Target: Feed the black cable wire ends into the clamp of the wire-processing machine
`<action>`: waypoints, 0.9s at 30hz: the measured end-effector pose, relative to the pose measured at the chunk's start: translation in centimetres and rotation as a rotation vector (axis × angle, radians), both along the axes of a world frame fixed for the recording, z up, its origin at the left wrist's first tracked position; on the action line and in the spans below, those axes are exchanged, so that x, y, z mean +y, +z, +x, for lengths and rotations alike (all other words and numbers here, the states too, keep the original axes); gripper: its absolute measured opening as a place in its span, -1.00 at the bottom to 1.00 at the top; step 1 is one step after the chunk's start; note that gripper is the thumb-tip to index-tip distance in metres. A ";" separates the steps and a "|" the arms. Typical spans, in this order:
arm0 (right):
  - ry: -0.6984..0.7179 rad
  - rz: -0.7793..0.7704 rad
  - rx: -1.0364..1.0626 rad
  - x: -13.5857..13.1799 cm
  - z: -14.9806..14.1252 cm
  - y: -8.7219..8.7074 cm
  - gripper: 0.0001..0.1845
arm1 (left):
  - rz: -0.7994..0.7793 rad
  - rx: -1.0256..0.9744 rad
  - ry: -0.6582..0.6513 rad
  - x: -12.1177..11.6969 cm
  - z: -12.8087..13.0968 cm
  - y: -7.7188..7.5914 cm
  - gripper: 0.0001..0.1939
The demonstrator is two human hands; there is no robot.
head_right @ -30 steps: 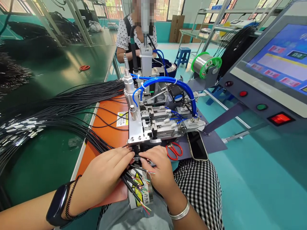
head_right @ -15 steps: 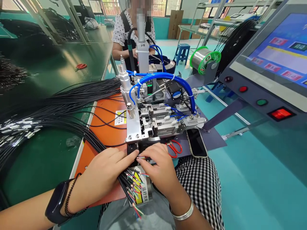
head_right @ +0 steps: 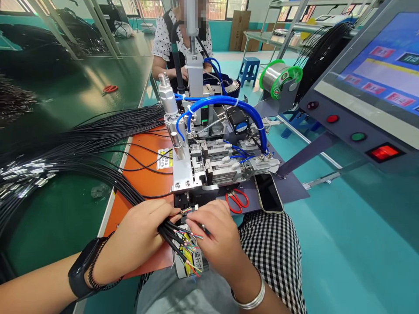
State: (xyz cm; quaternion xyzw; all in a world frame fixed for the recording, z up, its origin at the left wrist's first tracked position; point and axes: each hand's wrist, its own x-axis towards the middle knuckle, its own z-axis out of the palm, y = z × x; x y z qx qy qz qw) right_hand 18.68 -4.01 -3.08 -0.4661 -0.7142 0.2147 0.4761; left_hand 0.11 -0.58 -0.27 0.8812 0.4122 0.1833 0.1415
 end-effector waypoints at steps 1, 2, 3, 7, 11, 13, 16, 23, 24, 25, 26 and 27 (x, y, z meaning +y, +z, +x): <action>0.004 0.009 -0.008 -0.2 -0.1 -0.1 -0.90 | -0.007 -0.003 0.010 0.0 0.0 0.1 -0.86; -0.015 0.002 -0.006 -0.3 -0.2 -0.2 -0.90 | -0.011 -0.007 0.019 0.0 0.0 0.1 -0.86; -0.051 -0.011 0.001 -0.5 -0.3 -0.4 -0.88 | -0.012 -0.010 0.026 -0.1 -0.1 0.2 -0.86; -0.146 0.029 0.018 -0.8 -0.7 -1.0 -0.76 | -0.015 -0.012 0.041 -0.1 0.0 0.2 -0.86; -0.033 0.015 -0.081 -0.7 -1.0 -1.0 -0.89 | -0.025 -0.013 0.061 -0.1 0.0 0.2 -0.85; -0.102 -0.058 -0.085 -0.5 -1.1 -0.9 -0.92 | -0.019 -0.016 0.066 0.0 0.0 0.1 -0.86; -0.248 -0.085 -0.023 -0.3 -1.4 -0.8 -0.94 | -0.017 -0.007 0.068 0.0 0.2 0.2 -0.86; -0.161 -0.111 0.001 -0.2 -2.1 -0.1 -0.88 | 0.023 0.034 0.047 -0.2 0.3 -0.2 -0.85; -0.147 -0.114 0.000 -0.1 -2.2 0.1 -0.88 | 0.055 0.053 0.025 -0.2 0.2 -0.3 -0.85; -0.113 -0.121 -0.007 0.0 -2.2 0.2 -0.88 | 0.096 0.075 -0.003 -0.2 0.1 -0.3 -0.84; -0.064 -0.133 -0.021 0.1 -2.2 0.3 -0.88 | 0.138 0.096 -0.035 -0.2 0.1 -0.4 -0.83; -0.013 -0.146 -0.038 0.3 -2.1 0.4 -0.87 | 0.169 0.114 -0.063 -0.2 0.0 -0.4 -0.82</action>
